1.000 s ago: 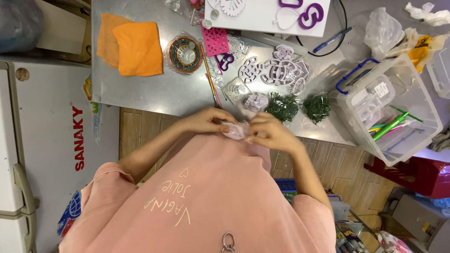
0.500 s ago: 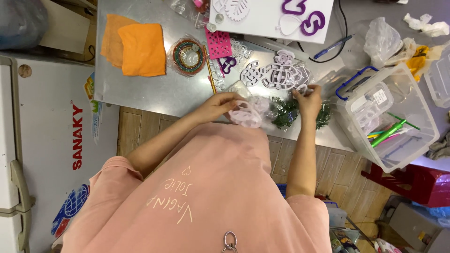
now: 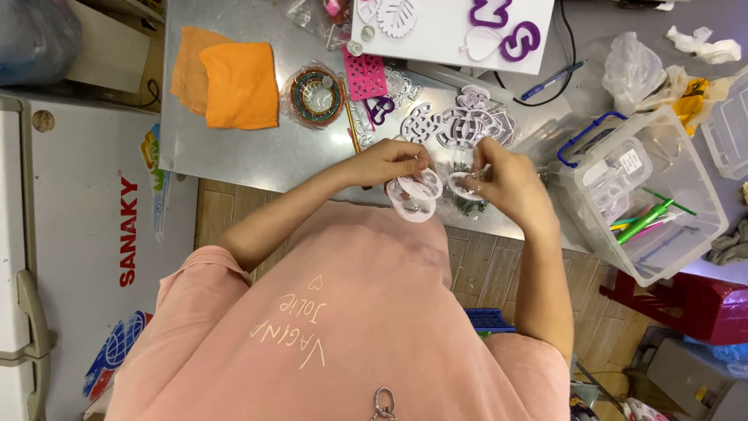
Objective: Organizing and packing various baking tools and decorative supplies into plastic bags and storage containers.
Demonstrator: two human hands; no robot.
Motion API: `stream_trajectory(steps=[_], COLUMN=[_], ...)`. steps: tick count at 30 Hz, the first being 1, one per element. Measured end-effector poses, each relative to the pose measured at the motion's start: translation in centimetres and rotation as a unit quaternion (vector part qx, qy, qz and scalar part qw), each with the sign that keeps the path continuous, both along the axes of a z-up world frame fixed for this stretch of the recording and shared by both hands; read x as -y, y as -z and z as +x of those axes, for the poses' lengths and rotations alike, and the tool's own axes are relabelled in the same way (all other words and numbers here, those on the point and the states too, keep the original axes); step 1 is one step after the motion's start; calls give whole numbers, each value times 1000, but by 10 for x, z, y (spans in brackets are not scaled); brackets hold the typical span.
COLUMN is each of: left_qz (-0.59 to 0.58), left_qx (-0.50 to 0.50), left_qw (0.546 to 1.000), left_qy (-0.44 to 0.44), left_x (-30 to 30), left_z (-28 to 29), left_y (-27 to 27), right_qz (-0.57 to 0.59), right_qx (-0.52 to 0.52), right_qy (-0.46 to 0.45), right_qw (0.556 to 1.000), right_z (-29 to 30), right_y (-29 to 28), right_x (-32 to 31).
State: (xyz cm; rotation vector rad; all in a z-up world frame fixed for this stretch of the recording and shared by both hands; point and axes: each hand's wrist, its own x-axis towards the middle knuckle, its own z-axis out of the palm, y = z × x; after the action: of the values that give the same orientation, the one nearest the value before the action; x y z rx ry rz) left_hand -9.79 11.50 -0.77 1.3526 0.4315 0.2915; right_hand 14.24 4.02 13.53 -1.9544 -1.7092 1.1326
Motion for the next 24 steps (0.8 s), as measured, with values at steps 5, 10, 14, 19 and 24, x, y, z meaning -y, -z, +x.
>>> stream_trajectory(steps=[5,10,14,19,24], left_qz=[39,40,84,155,293], left_qx=[-78,-38,-41,-113,-17], left_qw=[996,997,995,981,949], left_qy=[-16,-54,-42,-5,-118], left_x=[4,8,8,13,13], left_z=[-2,-5,-2,9,11], left_y=[-11,6,-4,-19,-28], right_qz=[17,-5,-44,-39,-39], right_qx=[-14,-158,-259,-373,-453], right_qy=[5,71,118,163,254], right_qw=[1000,985,958,913,854], right_z=[2,25,25,8,11], right_y=[0,4,23,72,72], right_x=[7,26,31,27,30])
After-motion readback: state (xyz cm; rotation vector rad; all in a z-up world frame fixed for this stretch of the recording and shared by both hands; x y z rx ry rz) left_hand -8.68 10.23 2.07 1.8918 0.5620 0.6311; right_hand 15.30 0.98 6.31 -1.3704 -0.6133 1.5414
